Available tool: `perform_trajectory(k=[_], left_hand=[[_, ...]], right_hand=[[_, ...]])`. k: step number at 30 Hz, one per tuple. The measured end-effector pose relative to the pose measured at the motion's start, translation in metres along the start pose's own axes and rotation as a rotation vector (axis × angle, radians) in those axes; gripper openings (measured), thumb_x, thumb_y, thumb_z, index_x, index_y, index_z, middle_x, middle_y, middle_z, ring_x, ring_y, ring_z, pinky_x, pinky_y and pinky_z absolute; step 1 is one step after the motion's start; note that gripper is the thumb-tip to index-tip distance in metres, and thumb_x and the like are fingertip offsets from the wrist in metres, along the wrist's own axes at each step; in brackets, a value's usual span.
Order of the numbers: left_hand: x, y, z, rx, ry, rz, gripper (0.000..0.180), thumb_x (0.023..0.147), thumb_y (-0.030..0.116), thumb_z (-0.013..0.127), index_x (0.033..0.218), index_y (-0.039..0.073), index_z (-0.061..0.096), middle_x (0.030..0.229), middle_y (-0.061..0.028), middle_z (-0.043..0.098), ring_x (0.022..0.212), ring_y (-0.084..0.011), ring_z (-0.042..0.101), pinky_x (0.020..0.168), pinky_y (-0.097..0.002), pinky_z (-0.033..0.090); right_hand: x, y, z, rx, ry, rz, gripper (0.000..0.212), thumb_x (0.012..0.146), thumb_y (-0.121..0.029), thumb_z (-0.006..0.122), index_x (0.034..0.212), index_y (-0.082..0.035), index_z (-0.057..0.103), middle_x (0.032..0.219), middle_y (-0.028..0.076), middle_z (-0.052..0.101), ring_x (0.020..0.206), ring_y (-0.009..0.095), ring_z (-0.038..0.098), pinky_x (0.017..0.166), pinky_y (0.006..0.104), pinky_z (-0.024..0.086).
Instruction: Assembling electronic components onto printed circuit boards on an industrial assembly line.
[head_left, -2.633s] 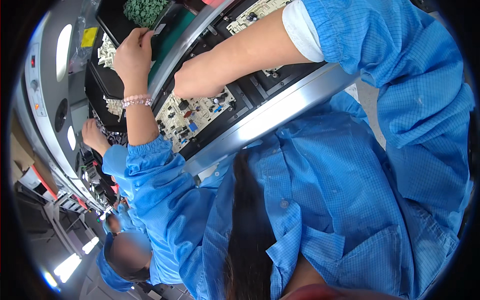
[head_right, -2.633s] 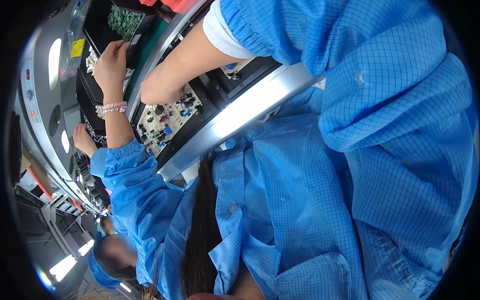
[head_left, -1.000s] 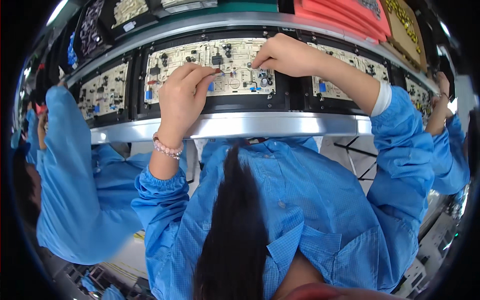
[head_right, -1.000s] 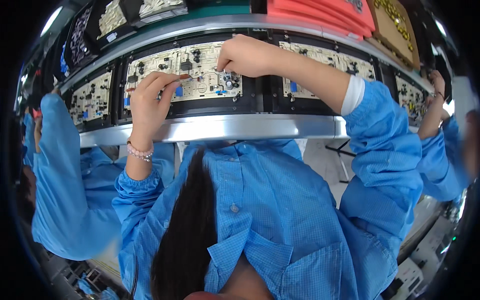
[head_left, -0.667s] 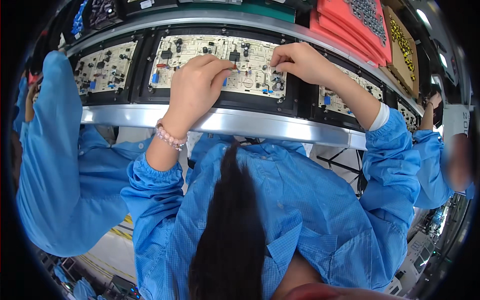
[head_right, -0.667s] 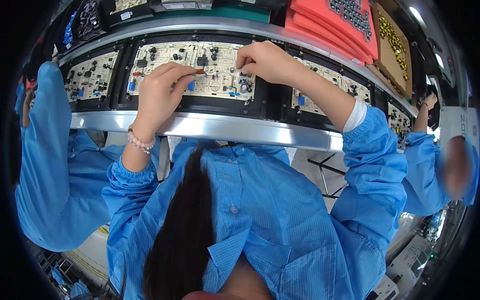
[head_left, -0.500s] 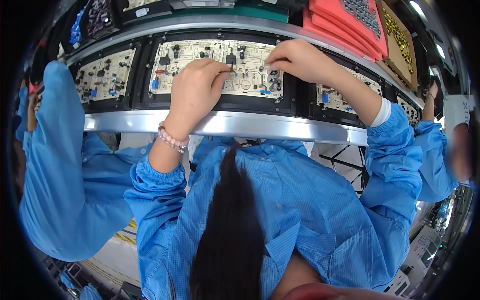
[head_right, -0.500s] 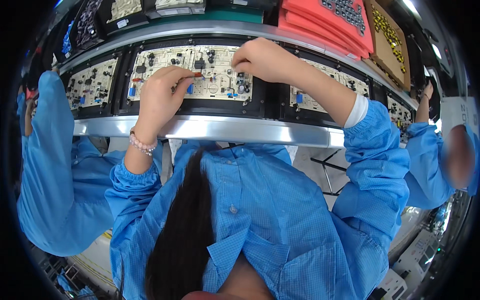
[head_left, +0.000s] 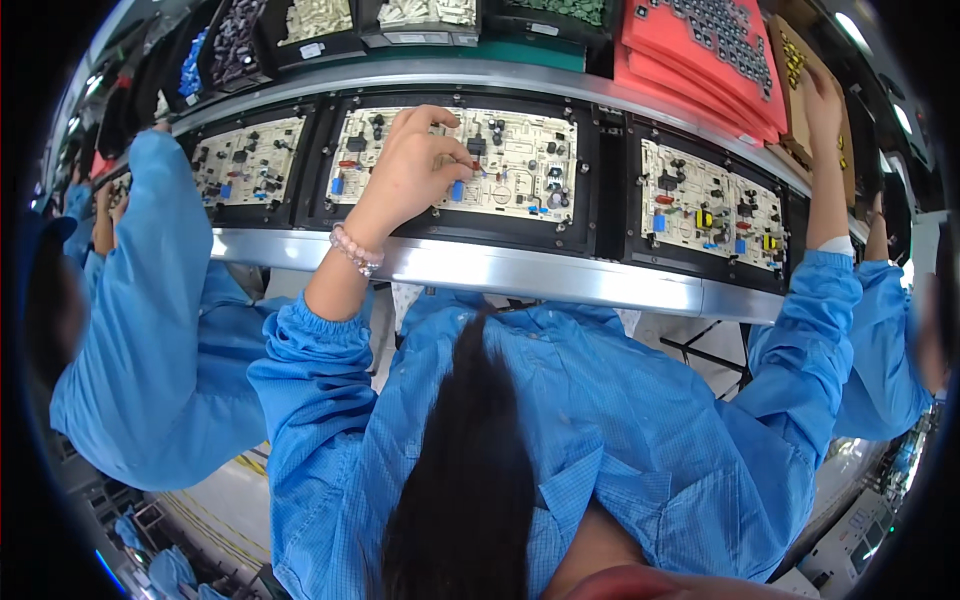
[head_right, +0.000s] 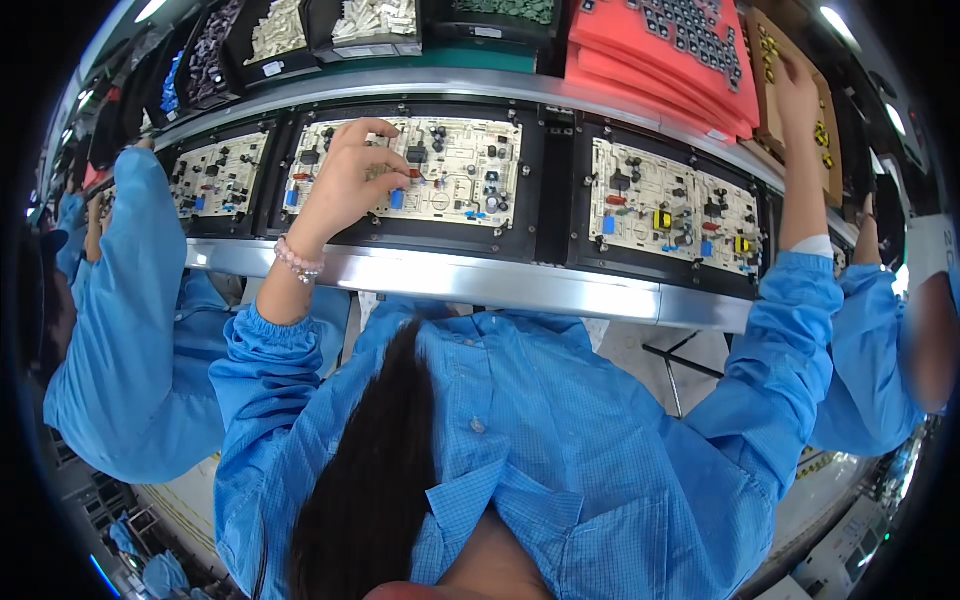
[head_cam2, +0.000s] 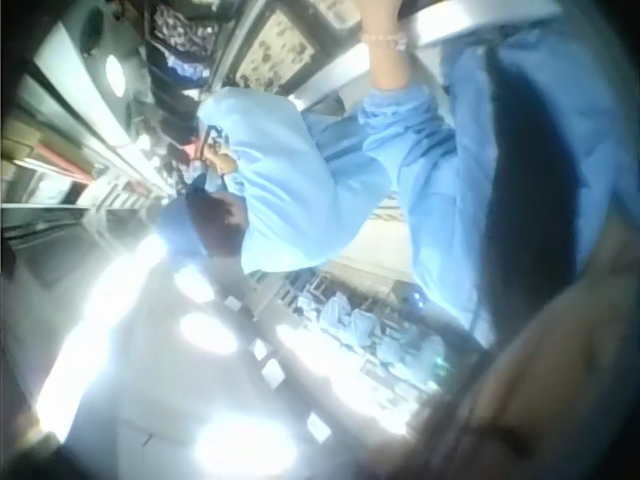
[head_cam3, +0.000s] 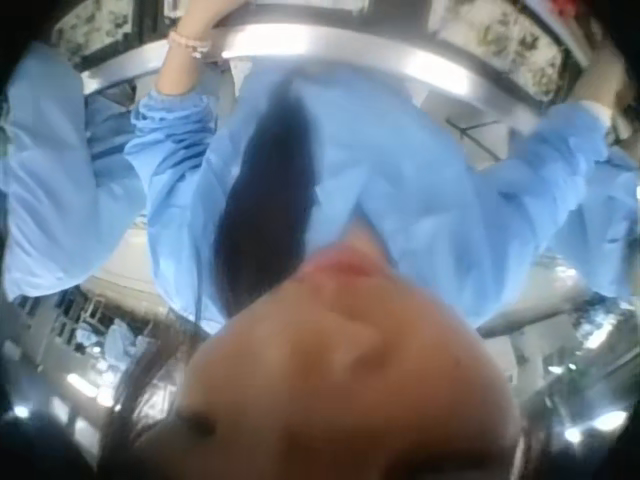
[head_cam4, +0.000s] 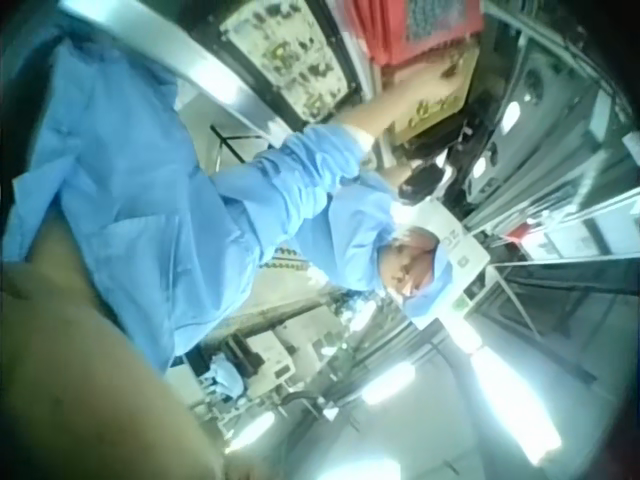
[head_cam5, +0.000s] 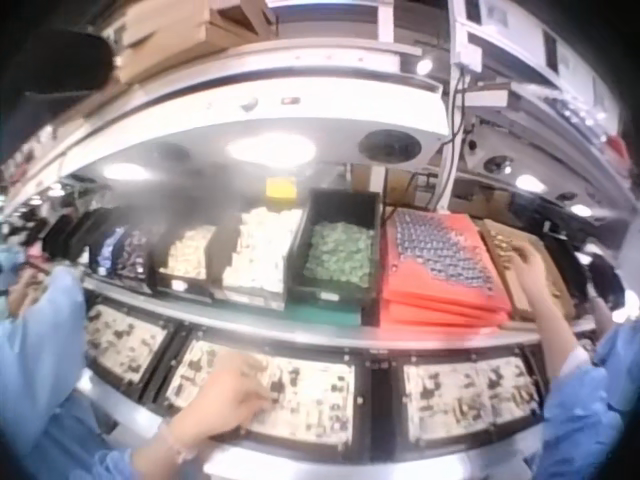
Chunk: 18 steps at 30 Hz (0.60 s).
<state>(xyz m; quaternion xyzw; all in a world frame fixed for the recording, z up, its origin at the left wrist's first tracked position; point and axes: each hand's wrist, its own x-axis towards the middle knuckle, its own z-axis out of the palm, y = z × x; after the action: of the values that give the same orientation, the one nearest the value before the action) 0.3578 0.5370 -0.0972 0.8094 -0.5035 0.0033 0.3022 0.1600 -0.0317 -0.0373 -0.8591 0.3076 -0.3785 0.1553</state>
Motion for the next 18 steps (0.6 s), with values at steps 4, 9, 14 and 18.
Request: perform_trajectory(k=[4,9,14,18], left_hand=[[0.000,0.003,-0.002,0.025,-0.027,0.016,0.010,0.070,0.010,0.075,0.080,0.009,0.076,0.114,-0.0100,0.057,0.115,-0.0317,0.046,0.101,-0.0410,0.038],[0.005,-0.014,0.008,-0.063,-0.055,0.084,0.010,0.071,0.009,0.076,0.082,0.008,0.075,0.115,-0.0078,0.056,0.117,-0.0303,0.046,0.101,-0.0405,0.036],[-0.001,-0.007,0.007,-0.028,-0.049,0.020,0.012,0.071,0.010,0.076,0.082,0.008,0.075,0.114,-0.0068,0.057,0.115,-0.0292,0.047,0.101,-0.0399,0.037],[0.002,0.003,0.003,0.068,-0.032,0.010,0.011,0.070,0.010,0.076,0.080,0.009,0.076,0.112,-0.0070,0.058,0.114,-0.0295,0.048,0.100,-0.0406,0.038]], right_hand=[[0.021,0.155,-0.010,-0.481,0.046,0.034,0.055,0.092,-0.043,0.054,0.132,-0.005,0.054,0.121,0.021,0.063,0.118,0.034,0.057,0.098,0.0382,0.044],[0.005,0.278,-0.041,-0.673,-0.190,0.159,0.056,0.090,-0.040,0.054,0.133,-0.004,0.052,0.124,0.024,0.060,0.120,0.035,0.055,0.099,0.0393,0.043],[0.020,0.227,-0.019,-0.453,-0.579,0.184,0.066,0.091,-0.045,0.051,0.139,0.000,0.043,0.127,0.027,0.056,0.122,0.041,0.051,0.101,0.0418,0.041],[0.029,0.237,0.013,-0.783,-0.335,0.283,0.079,0.084,-0.055,0.054,0.147,-0.012,0.033,0.141,0.027,0.044,0.127,0.045,0.045,0.109,0.0453,0.033]])
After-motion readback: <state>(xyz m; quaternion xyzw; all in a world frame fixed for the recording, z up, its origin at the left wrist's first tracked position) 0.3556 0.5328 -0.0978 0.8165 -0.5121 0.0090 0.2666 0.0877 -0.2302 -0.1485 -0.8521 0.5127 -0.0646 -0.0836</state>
